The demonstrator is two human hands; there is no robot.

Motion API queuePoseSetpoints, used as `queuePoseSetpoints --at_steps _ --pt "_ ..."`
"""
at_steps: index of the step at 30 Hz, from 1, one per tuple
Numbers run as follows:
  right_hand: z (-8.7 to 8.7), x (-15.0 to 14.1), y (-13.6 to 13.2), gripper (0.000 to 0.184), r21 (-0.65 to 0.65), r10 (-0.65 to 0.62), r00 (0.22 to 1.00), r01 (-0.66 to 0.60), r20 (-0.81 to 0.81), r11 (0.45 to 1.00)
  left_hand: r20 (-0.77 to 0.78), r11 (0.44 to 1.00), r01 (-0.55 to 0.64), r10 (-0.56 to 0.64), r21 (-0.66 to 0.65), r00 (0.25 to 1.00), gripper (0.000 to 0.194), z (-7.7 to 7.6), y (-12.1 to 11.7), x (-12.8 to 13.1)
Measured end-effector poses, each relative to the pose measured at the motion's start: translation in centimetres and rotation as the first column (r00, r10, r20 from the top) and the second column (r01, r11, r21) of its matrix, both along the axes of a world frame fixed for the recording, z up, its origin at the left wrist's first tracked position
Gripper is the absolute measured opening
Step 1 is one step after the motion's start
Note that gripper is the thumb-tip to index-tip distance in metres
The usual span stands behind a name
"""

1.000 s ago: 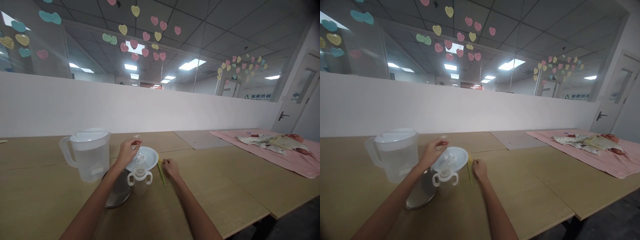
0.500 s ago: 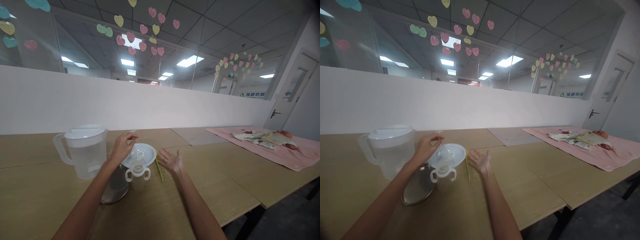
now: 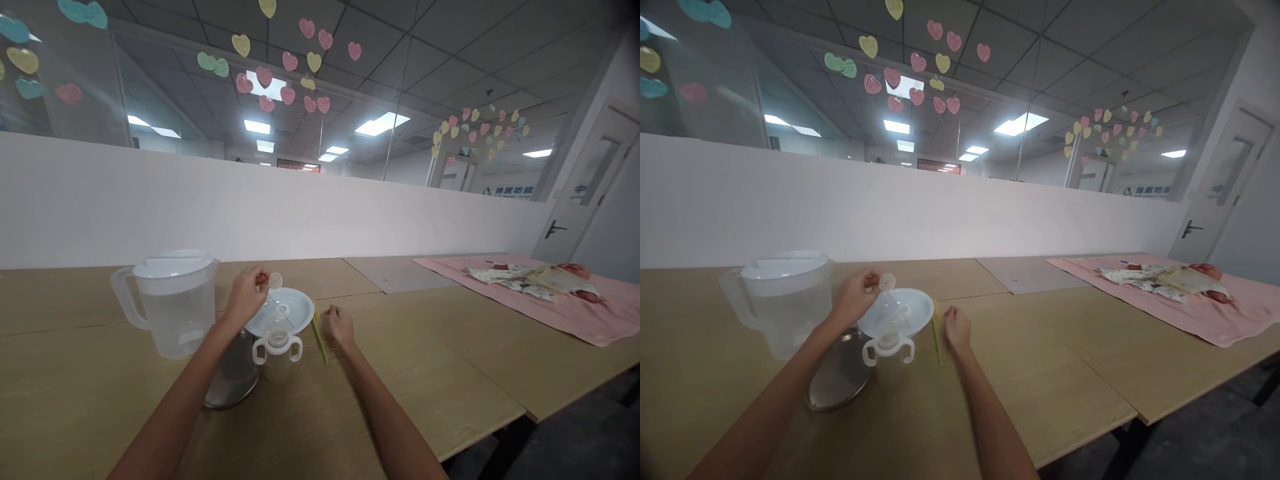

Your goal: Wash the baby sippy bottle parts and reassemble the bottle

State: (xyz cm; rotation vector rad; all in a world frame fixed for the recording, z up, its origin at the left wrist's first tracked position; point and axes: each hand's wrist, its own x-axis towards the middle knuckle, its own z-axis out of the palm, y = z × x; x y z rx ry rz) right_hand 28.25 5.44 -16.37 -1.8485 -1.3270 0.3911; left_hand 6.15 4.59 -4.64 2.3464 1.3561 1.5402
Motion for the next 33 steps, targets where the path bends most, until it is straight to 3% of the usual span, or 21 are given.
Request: queuePoseSetpoints --at_steps 5,9,12,14,17,20,25,28,33 --pt "0.2 -1.0 -0.5 0.05 -0.097 0.021 0.946 0.011 0.324 0.995 0.061 0.991 0.089 -0.083 -0.1 0.995 0.015 -0.5 0.4 0.2" --pt "-0.3 -1.6 -0.8 0.032 -0.183 0.16 0.899 -0.091 0.409 0.979 0.103 0.978 0.16 -0.146 -0.137 0.984 0.021 -0.8 0.6 0.4" --pt "-0.6 -1.3 -0.8 0.019 -0.186 0.136 0.892 -0.06 0.431 0.981 0.122 0.969 0.183 -0.164 -0.167 0.979 0.023 -0.9 0.5 0.4" --pt "-0.5 -0.8 -0.7 0.021 -0.18 0.088 0.9 -0.011 0.426 0.984 0.125 0.966 0.181 -0.16 -0.183 0.979 0.022 -0.8 0.4 0.4" --pt "0.2 0.2 -0.6 0.029 -0.073 -0.074 0.93 0.107 0.361 0.992 0.125 0.969 0.157 -0.134 -0.191 0.983 0.019 -0.8 0.4 0.5" --pt "1.0 0.4 -0.8 0.037 0.135 -0.188 0.949 0.158 0.254 0.978 0.137 0.969 0.147 -0.122 -0.196 0.983 0.016 -0.9 0.4 0.6" --pt "1.5 -1.7 -1.8 0.051 0.303 -0.072 0.957 -0.017 0.28 0.953 0.182 0.958 0.176 -0.136 -0.226 0.974 0.015 -1.1 0.0 1.1" --pt "1.5 -3.2 -2.3 0.048 0.318 0.024 0.948 -0.13 0.317 0.939 0.185 0.948 0.197 -0.153 -0.248 0.971 0.015 -1.0 -0.4 1.4" --pt "1.2 -3.8 -2.2 0.044 0.403 0.201 0.944 -0.295 0.261 0.866 0.203 0.934 0.231 -0.178 -0.274 0.963 0.017 -1.1 -0.5 1.7"
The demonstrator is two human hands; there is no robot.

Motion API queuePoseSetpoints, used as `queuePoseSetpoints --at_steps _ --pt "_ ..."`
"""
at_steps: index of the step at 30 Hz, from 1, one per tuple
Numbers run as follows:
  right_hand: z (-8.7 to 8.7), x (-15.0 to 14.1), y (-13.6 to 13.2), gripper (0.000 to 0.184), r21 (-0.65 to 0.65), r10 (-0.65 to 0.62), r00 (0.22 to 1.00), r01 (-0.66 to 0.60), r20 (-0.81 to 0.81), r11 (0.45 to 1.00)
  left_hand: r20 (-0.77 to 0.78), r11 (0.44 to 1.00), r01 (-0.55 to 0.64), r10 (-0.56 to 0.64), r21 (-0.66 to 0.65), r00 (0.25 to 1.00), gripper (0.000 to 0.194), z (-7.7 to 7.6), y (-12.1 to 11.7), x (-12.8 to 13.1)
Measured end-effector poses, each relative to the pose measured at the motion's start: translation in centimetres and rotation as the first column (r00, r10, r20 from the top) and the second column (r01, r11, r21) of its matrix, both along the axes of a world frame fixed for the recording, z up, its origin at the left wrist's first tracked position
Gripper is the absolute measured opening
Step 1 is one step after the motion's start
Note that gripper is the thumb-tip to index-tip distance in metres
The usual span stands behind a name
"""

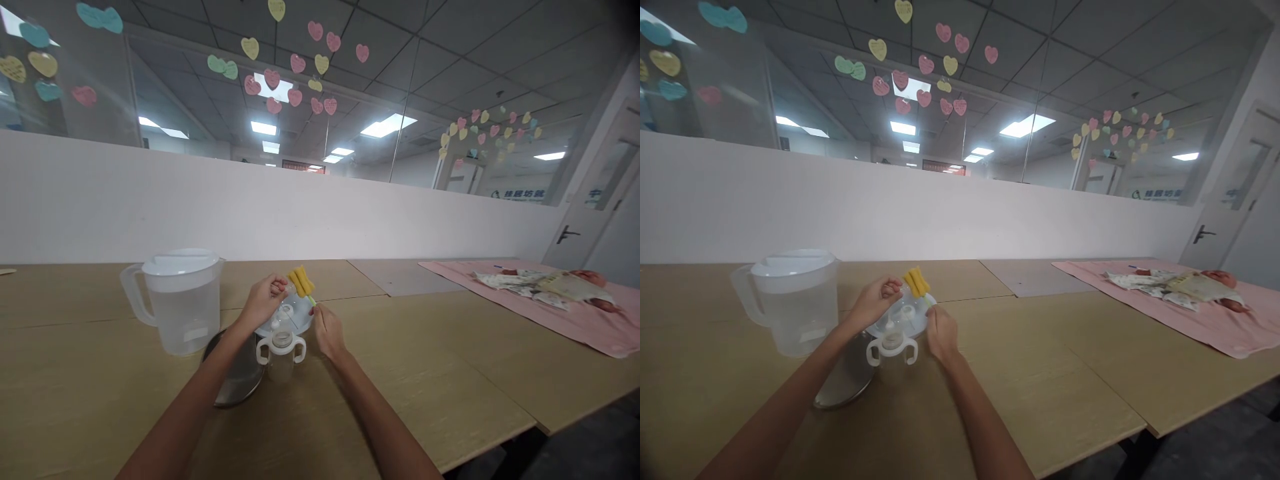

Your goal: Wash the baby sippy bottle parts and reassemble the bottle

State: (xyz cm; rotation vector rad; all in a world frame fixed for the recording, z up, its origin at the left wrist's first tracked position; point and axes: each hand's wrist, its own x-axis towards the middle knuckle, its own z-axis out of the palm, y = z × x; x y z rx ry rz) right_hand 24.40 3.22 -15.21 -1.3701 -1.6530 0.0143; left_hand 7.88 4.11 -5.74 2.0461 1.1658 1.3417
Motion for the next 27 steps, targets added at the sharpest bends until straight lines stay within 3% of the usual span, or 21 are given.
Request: queuePoseSetpoints --at_steps 7,12,15,21,27 --pt "-0.3 0.3 0.3 0.039 0.009 0.121 0.993 -0.121 -0.001 0.993 0.11 0.998 0.026 -0.02 -0.059 0.994 0.027 -0.5 1.0 -0.3" --pt "-0.4 0.4 0.2 0.038 0.007 0.125 0.99 -0.126 0.069 0.992 -0.133 0.993 -0.022 0.006 -0.116 0.991 0.022 -0.5 1.0 -0.8" --pt "-0.6 0.3 0.2 0.039 0.001 0.115 0.989 -0.115 0.096 0.993 -0.232 0.991 -0.075 0.047 -0.112 0.972 0.018 -0.6 0.9 -0.9" --pt "-0.6 0.2 0.1 0.04 -0.015 0.058 0.996 -0.057 0.071 0.998 -0.181 0.988 -0.128 0.111 -0.082 0.977 0.017 -0.6 0.9 -1.0" --pt "-0.7 0.7 0.3 0.041 -0.056 -0.04 0.999 0.04 -0.002 0.998 -0.157 0.989 -0.114 0.097 -0.099 0.983 0.022 -0.5 1.0 -1.2"
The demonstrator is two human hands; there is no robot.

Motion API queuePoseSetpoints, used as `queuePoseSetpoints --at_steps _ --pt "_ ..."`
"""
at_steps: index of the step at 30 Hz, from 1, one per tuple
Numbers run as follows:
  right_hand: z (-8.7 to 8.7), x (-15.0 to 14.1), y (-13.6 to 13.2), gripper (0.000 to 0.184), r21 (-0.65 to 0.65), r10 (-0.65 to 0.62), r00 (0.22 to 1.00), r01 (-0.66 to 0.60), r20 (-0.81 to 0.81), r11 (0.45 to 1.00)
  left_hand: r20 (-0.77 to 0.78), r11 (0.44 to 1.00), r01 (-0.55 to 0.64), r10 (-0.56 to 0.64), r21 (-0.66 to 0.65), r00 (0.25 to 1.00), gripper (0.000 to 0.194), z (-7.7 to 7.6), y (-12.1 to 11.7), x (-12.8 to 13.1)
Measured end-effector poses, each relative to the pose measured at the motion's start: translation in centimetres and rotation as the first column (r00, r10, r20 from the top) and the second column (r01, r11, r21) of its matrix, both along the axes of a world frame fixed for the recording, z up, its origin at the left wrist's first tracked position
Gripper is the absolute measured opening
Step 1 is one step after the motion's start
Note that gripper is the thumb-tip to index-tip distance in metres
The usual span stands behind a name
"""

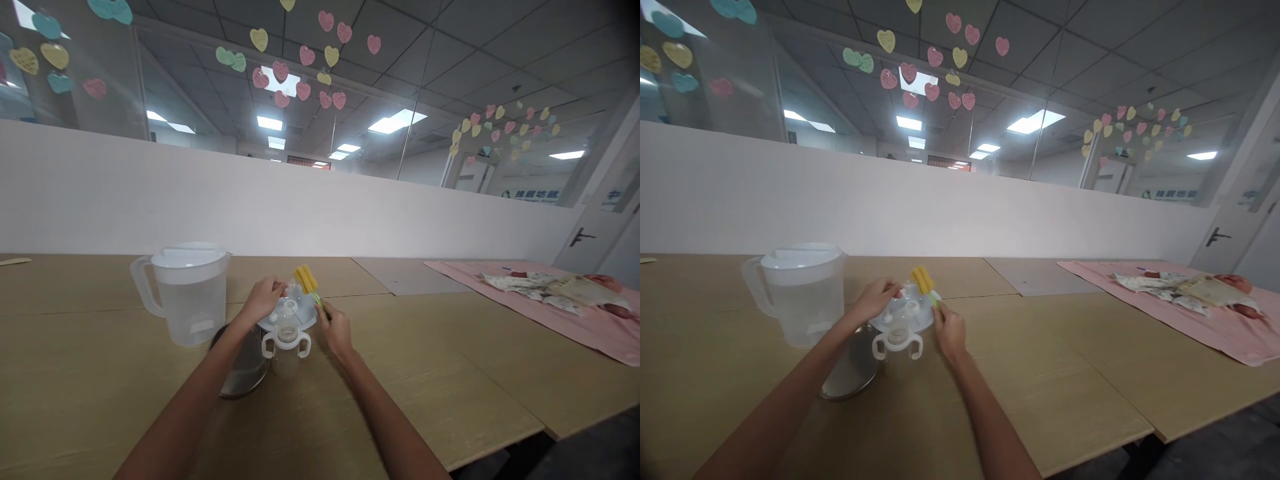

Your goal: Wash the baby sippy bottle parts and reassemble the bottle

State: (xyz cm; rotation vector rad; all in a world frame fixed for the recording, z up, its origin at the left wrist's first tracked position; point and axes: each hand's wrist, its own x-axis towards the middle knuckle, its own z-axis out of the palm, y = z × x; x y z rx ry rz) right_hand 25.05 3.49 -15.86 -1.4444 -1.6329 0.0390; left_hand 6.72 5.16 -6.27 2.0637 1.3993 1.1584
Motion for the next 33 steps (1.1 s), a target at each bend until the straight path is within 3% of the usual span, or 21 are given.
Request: queuePoseSetpoints --at_steps 4,9,12,17,20,23,27,30,33 --pt "0.0 -0.1 -0.2 0.041 0.041 0.057 0.998 -0.057 0.014 0.998 0.05 1.0 0.01 -0.011 0.004 0.999 0.02 0.1 0.1 0.0" --pt "0.1 0.0 -0.3 0.041 0.074 -0.043 0.999 0.041 0.022 0.996 0.002 0.994 -0.025 0.025 0.111 1.0 0.017 0.2 -0.1 0.0" --pt "0.0 0.1 -0.3 0.041 0.112 -0.018 0.999 0.014 0.036 0.994 -0.019 0.985 -0.029 0.033 0.17 0.999 0.015 0.3 -0.2 0.1" --pt "-0.1 0.1 -0.1 0.041 -0.018 -0.108 0.986 0.111 0.13 0.994 0.067 0.984 -0.007 -0.005 0.179 0.998 0.016 0.7 -0.4 0.4" --pt "0.1 0.2 -0.3 0.049 -0.03 -0.203 0.97 0.209 0.136 0.978 0.177 0.993 0.025 -0.046 0.118 0.983 0.02 0.7 -0.3 0.4" --pt "0.4 0.0 -0.7 0.059 -0.002 -0.225 0.964 0.227 0.143 0.974 0.374 0.993 0.098 -0.068 -0.061 0.925 0.028 0.3 0.0 0.4" --pt "0.6 -0.5 -1.1 0.066 0.008 -0.224 0.965 0.225 0.139 0.974 0.635 0.906 0.292 -0.033 -0.308 0.772 0.033 0.0 0.5 0.1" --pt "0.6 -0.5 -1.0 0.067 0.009 -0.245 0.962 0.246 0.118 0.969 0.742 0.84 0.423 -0.037 -0.339 0.669 0.029 0.1 0.6 0.0" --pt "0.6 -0.4 -0.8 0.066 0.02 -0.211 0.97 0.211 0.119 0.977 0.762 0.828 0.45 -0.043 -0.335 0.646 0.027 0.2 0.4 0.4"
